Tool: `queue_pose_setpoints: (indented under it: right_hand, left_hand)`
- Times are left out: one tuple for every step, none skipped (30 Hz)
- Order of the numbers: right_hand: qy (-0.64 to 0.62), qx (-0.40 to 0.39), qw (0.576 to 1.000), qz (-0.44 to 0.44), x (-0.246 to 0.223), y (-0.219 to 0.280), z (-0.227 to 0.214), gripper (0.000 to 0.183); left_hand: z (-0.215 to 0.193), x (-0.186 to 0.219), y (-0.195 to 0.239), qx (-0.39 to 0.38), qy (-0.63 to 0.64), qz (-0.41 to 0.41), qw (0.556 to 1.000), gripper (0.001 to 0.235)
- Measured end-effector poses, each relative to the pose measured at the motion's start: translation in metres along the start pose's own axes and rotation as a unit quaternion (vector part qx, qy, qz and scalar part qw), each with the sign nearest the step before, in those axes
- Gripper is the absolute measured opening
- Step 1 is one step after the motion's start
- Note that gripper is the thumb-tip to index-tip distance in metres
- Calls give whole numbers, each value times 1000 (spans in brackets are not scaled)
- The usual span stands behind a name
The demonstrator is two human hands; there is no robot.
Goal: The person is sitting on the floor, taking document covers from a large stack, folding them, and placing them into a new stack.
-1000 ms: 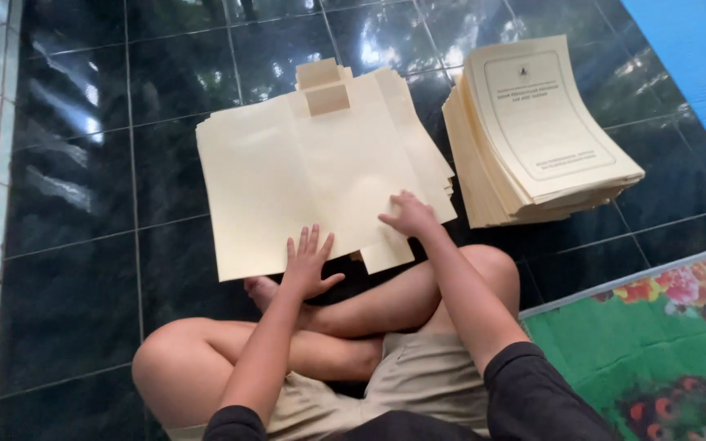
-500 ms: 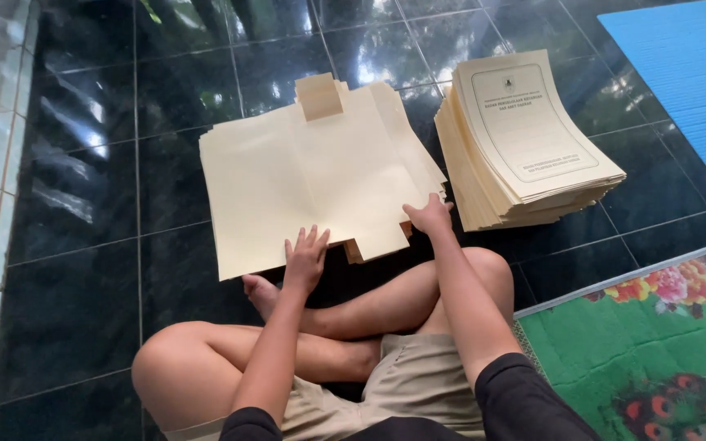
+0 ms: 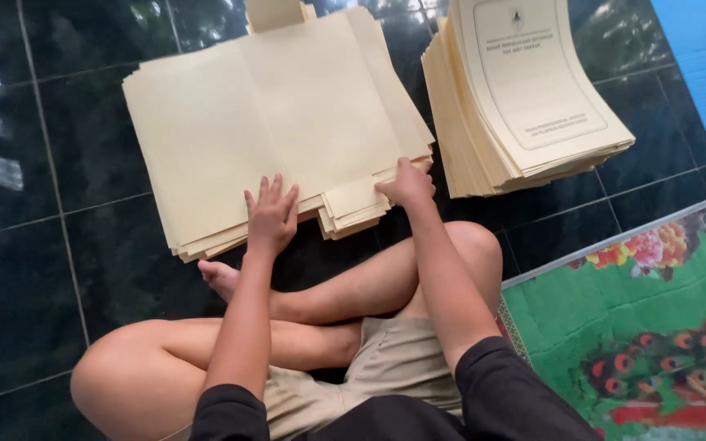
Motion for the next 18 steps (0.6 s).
queue_pose_setpoints:
  right_hand:
    - [0, -4, 1000, 6, 0, -3, 6, 92]
    - [24, 1, 1000, 3, -2, -7, 9, 90]
    - [47, 7, 999, 0, -2, -11, 10, 89]
    - [40, 24, 999, 19, -8, -3, 5, 89]
    - [46, 23, 999, 17, -13, 3, 0, 82]
    - [49, 17, 999, 13, -20, 11, -2, 76]
    - [39, 29, 998, 32, -16, 7, -1, 76]
    - [29, 30, 999, 25, -13, 2, 1, 76]
    - [18, 30, 999, 18, -10, -4, 2, 76]
    - [11, 40, 999, 29, -2, -3, -4, 76]
    - [-27, 46, 999, 5, 5, -3, -9, 74]
    - [-62, 48, 997, -24, 9, -1, -11, 71]
    - [-67, 53, 996, -18, 15, 9, -29, 71]
    - [-144, 86, 985, -41, 20, 20, -46, 68]
    - [-220, 120, 966, -65, 25, 30, -63, 65]
    - [-222, 123, 965, -62, 35, 34, -79, 65]
    - [-279, 171, 945, -23, 46, 37, -95, 64]
    - [-335, 214, 918, 14, 53, 41, -107, 64]
  left_hand:
    - [4, -1, 5, -7, 1, -1, 1000, 37]
    - [6, -3, 3, 11, 9, 1, 1000, 38]
    - [7, -2, 0, 29, 16, 2, 999, 40]
    - [9, 0, 0, 25, 28, 26, 999, 40]
    - [11, 1, 0, 41, 8, 23, 999, 40]
    - [10, 0, 2, 55, -16, 19, 998, 40]
    - [11, 5, 2, 49, -8, 41, 998, 40]
    - [11, 8, 4, 52, -14, 29, 998, 38]
    - [11, 11, 5, 55, -21, 18, 998, 35]
    - [7, 26, 0, 53, -16, 33, 998, 35]
    - [3, 40, -5, 38, 38, 24, 998, 37]
    - [-3, 51, -4, 21, 87, 8, 996, 38]
    - [-14, 76, -10, 18, 89, 16, 996, 38]
    - [-24, 99, -13, 5, 145, 22, 989, 34]
    - [-35, 123, -17, -9, 201, 28, 979, 31]
    - [-35, 146, -26, -12, 201, 32, 979, 31]
    - [-35, 169, -35, -27, 249, 27, 968, 25]
    - [-36, 187, -42, -41, 292, 17, 955, 20]
Point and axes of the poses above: each hand's wrist, its own y-axis away from the middle knuckle, its own z-axis out of the palm, x = y × z, the point moved 1 cm from there along -y, towards the middle knuckle
